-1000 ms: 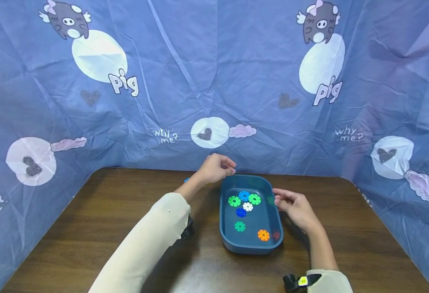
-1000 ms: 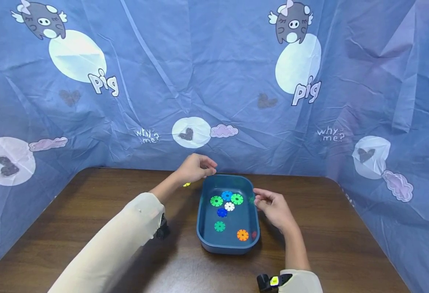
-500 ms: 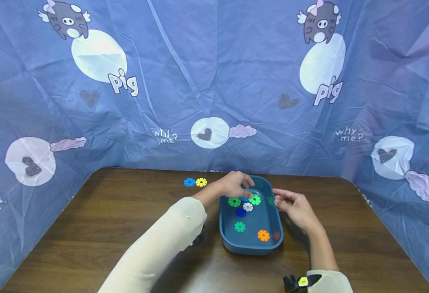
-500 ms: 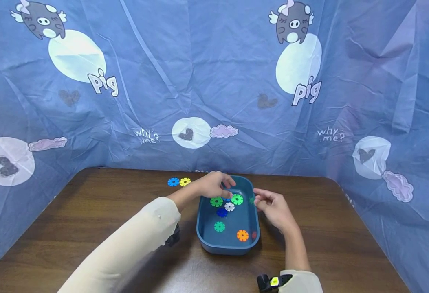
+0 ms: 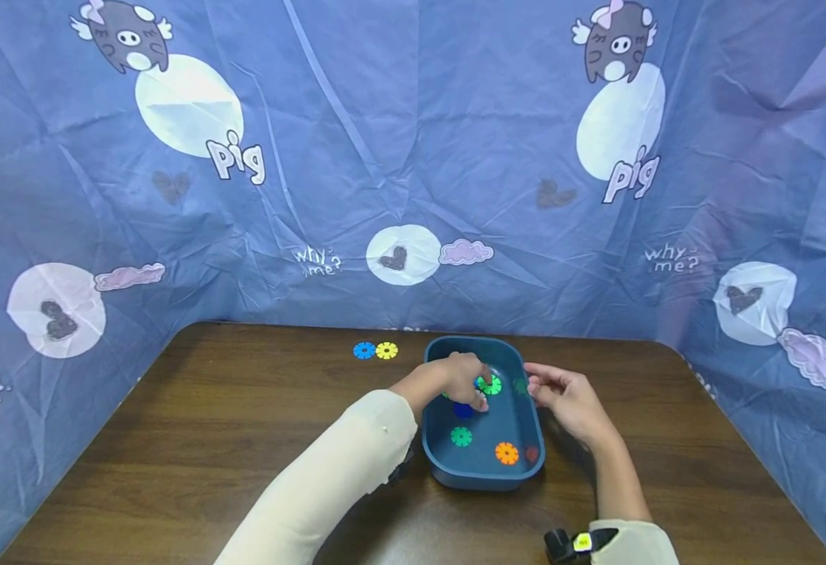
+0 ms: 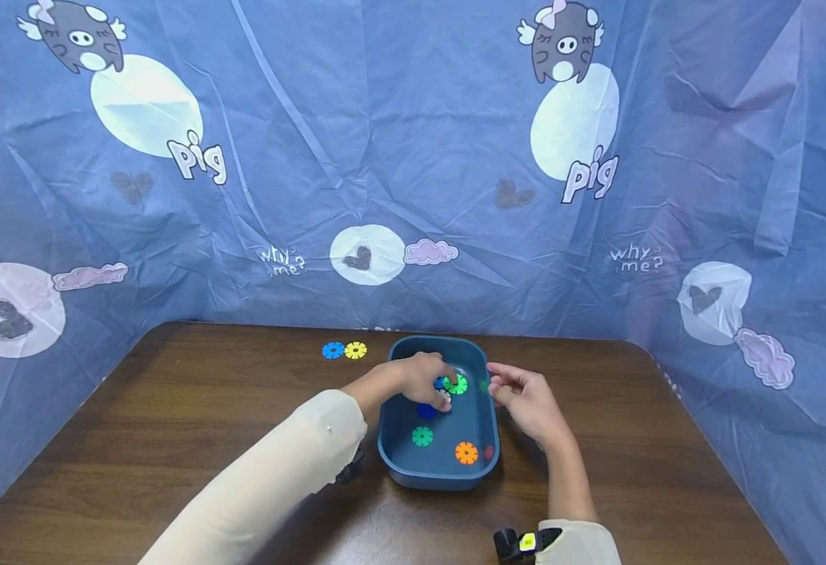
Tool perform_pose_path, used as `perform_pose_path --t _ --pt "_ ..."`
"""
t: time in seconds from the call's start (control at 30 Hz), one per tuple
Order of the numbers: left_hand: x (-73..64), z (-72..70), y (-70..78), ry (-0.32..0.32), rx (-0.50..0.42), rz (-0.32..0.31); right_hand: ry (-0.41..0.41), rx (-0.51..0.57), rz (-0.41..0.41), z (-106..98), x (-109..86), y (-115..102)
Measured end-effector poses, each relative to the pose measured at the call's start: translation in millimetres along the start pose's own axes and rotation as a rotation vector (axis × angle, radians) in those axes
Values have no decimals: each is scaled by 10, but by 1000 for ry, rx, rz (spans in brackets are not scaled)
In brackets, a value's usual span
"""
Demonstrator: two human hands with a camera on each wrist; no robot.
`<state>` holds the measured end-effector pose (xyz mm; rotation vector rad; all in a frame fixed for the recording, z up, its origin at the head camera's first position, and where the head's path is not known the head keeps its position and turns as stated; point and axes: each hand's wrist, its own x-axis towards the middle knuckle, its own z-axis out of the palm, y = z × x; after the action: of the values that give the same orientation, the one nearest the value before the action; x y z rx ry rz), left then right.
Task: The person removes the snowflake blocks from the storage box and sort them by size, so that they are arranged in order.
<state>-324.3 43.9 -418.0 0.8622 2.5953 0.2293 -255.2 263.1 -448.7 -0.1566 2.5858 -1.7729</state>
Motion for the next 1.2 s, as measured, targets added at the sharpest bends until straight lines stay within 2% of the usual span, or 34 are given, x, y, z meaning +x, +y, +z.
perform_pose_path --t 0.1,0.2,0.43,0.57,0.73,1.03,1.2 --pt "-22 15 34 -14 54 7 -1 9 -8 0 -2 -7" --pt "-54 16 59 -36 63 34 1 21 -17 -1 -5 -13" --pt "-137 -3 74 -105 38 142 3 36 -27 10 -5 -16" --pt "-169 -11 54 -129 -24 180 8 41 -30 17 -8 -13" --pt "-163 2 14 -91 -70 200 7 35 -21 16 -13 -22" --pt "-64 73 1 -15 -161 239 2 9 -3 0 -10 -12" --pt "-19 105 -7 -9 -179 232 0 -7 1 -7 1 -4"
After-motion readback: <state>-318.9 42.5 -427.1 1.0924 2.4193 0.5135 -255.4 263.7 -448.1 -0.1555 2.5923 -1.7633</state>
